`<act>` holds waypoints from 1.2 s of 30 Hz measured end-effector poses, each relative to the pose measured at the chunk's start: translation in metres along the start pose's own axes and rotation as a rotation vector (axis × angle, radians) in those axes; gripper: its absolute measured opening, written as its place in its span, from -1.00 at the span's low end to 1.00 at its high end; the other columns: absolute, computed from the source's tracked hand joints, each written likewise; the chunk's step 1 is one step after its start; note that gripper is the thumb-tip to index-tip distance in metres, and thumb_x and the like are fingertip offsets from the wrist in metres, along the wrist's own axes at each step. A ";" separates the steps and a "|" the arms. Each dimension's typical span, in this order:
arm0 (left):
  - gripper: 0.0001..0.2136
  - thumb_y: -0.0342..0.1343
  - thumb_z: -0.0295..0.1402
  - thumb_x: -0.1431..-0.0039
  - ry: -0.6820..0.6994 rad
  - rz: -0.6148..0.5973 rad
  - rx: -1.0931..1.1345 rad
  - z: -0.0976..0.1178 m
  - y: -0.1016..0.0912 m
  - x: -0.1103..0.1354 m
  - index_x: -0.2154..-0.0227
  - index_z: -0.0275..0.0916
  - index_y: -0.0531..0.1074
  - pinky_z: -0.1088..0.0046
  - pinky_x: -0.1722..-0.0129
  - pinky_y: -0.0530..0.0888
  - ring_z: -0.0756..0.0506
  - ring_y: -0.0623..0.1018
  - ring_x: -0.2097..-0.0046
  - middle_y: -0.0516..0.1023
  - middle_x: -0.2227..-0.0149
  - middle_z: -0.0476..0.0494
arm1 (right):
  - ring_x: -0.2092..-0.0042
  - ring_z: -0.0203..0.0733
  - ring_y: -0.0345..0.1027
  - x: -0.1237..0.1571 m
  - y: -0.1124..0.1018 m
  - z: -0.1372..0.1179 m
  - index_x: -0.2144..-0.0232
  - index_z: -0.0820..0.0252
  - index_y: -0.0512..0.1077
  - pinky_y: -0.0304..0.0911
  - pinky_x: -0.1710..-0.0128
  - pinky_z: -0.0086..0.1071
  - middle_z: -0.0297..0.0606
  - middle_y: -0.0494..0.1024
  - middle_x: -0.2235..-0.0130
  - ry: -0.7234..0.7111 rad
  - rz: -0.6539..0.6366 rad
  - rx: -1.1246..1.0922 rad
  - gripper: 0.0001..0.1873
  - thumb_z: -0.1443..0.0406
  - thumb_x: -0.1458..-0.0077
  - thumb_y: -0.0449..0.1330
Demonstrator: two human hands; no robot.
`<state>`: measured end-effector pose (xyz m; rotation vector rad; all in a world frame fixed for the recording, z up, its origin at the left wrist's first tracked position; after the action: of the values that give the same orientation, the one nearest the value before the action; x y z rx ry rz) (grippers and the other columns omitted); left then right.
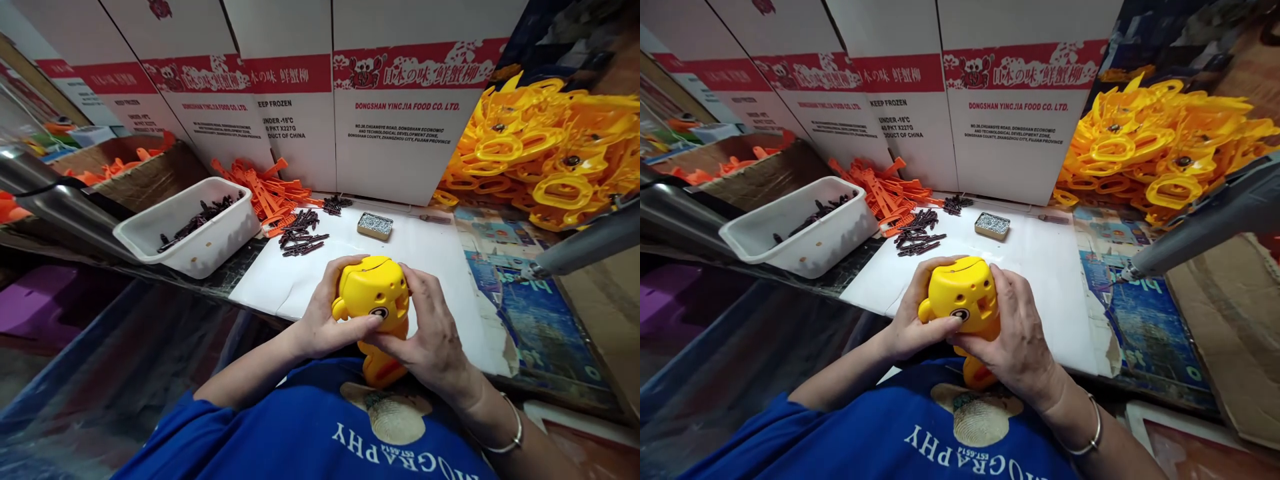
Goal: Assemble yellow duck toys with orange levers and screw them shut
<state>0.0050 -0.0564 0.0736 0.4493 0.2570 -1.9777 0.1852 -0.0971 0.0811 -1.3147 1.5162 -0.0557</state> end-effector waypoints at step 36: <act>-0.40 0.37 -0.28 -0.10 0.099 0.064 -0.172 0.013 0.001 0.019 -0.16 -0.11 0.26 0.04 -0.32 0.34 -0.30 0.41 -0.27 0.31 -0.26 -0.29 | -0.15 0.07 0.36 0.003 -0.001 -0.005 -0.32 0.06 0.13 0.47 -0.11 0.00 -0.04 0.34 -0.13 0.144 -0.150 -0.185 -0.20 0.16 -0.10 0.34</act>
<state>-0.0035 -0.0771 0.0777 0.4390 0.4663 -1.8552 0.1828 -0.1026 0.0822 -1.6008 1.5704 -0.1101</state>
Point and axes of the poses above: each hand's wrist, its own x-axis away from the middle knuckle, its own y-axis out of the palm, z = x × y, the point moved 2 cm from there along -x, towards the middle knuckle
